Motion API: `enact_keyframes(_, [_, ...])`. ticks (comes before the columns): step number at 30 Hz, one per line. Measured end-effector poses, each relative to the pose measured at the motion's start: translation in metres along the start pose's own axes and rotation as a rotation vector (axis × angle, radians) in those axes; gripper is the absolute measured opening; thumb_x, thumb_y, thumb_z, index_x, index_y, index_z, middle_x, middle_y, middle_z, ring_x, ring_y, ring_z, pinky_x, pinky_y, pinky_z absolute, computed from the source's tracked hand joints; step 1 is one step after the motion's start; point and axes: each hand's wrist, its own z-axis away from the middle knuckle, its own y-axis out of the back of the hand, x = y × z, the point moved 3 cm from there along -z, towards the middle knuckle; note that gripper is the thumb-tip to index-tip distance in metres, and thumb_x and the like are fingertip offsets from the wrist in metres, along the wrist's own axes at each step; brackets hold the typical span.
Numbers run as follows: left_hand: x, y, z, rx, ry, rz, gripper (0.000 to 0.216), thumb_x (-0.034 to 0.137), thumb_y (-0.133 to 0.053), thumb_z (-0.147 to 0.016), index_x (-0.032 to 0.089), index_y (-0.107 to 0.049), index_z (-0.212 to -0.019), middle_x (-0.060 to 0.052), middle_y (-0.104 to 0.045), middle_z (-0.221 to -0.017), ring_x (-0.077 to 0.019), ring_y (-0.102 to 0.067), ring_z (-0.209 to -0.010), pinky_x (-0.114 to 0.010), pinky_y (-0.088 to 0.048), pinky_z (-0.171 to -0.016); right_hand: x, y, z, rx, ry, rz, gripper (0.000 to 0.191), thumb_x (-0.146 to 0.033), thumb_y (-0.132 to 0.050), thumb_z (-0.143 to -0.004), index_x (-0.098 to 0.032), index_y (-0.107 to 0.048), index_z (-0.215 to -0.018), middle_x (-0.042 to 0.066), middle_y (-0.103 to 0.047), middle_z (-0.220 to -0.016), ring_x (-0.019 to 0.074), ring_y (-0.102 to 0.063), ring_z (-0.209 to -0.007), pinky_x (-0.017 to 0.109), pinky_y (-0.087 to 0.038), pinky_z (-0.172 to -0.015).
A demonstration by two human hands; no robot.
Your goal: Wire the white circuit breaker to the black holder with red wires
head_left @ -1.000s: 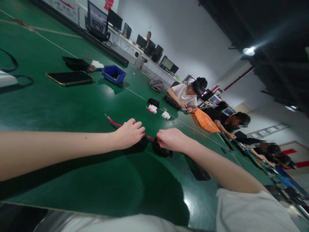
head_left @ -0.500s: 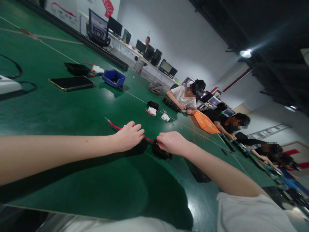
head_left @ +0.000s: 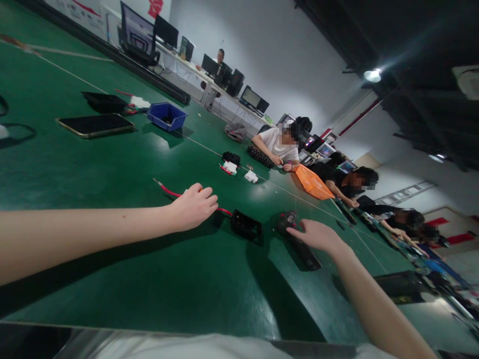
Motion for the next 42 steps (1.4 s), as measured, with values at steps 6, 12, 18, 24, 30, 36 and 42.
enact_keyframes(6, [-0.001, 0.0, -0.001, 0.008, -0.003, 0.001, 0.009, 0.017, -0.06, -0.091, 0.017, -0.065, -0.083, -0.007, -0.063, -0.081, -0.024, -0.054, -0.082, -0.039, -0.032, -0.068, 0.017, -0.057, -0.021, -0.024, -0.1, -0.29, 0.054, -0.062, -0.06, -0.088, -0.014, -0.072, -0.109, 0.017, -0.075, -0.108, 0.0319, -0.072, -0.098, 0.036, -0.051, -0.08])
enact_keyframes(12, [-0.001, 0.002, -0.002, -0.011, -0.023, -0.008, 0.011, 0.015, -0.059, -0.091, 0.017, -0.066, -0.083, -0.008, -0.064, -0.084, -0.0244, -0.055, -0.084, -0.039, -0.034, -0.07, 0.024, -0.07, -0.033, -0.051, -0.09, -0.553, 0.045, -0.052, -0.068, -0.083, -0.013, -0.074, -0.105, 0.011, -0.077, -0.1, 0.0269, -0.072, -0.092, 0.03, -0.052, -0.077])
enact_keyframes(18, [0.001, 0.007, -0.004, -0.044, -0.026, -0.024, 0.013, 0.014, -0.056, -0.093, 0.017, -0.069, -0.09, -0.009, -0.066, -0.089, -0.0254, -0.057, -0.087, -0.04, -0.036, -0.073, 0.024, -0.073, -0.027, 0.019, -0.106, -0.564, 0.044, -0.053, -0.069, -0.081, -0.014, -0.074, -0.101, 0.014, -0.076, -0.102, 0.0289, -0.071, -0.089, 0.033, -0.05, -0.075])
enact_keyframes(24, [0.002, 0.011, -0.007, -0.045, -0.051, -0.027, 0.016, 0.015, -0.054, -0.095, 0.016, -0.071, -0.095, -0.009, -0.068, -0.089, -0.0255, -0.058, -0.09, -0.04, -0.037, -0.073, 0.02, -0.064, -0.02, 0.036, -0.073, -0.552, 0.041, -0.051, -0.067, -0.083, -0.014, -0.075, -0.098, 0.015, -0.076, -0.1, 0.0292, -0.07, -0.088, 0.033, -0.05, -0.074])
enact_keyframes(30, [0.003, 0.015, -0.01, -0.019, -0.065, -0.039, 0.017, 0.017, -0.054, -0.096, 0.017, -0.071, -0.093, -0.009, -0.069, -0.089, -0.0249, -0.058, -0.089, -0.039, -0.037, -0.073, 0.019, -0.065, -0.02, 0.042, -0.062, -0.544, 0.039, -0.05, -0.067, -0.084, -0.014, -0.076, -0.098, 0.015, -0.076, -0.1, 0.0289, -0.071, -0.089, 0.032, -0.05, -0.075])
enact_keyframes(36, [0.003, 0.014, -0.009, -0.037, -0.06, -0.043, 0.017, 0.018, -0.054, -0.097, 0.017, -0.07, -0.092, -0.008, -0.068, -0.088, -0.0249, -0.057, -0.089, -0.039, -0.036, -0.074, 0.022, -0.072, -0.025, 0.056, -0.093, -0.503, 0.052, -0.06, -0.066, -0.082, -0.012, -0.075, -0.099, 0.017, -0.076, -0.101, 0.0309, -0.071, -0.089, 0.035, -0.05, -0.073])
enact_keyframes(42, [0.003, 0.013, -0.008, -0.025, -0.065, -0.053, 0.016, 0.019, -0.055, -0.097, 0.017, -0.07, -0.091, -0.008, -0.067, -0.088, -0.0243, -0.056, -0.088, -0.039, -0.036, -0.073, 0.026, -0.073, -0.024, 0.089, -0.145, -0.525, 0.055, -0.062, -0.068, -0.078, -0.011, -0.073, -0.099, 0.017, -0.075, -0.1, 0.0311, -0.07, -0.089, 0.035, -0.049, -0.073])
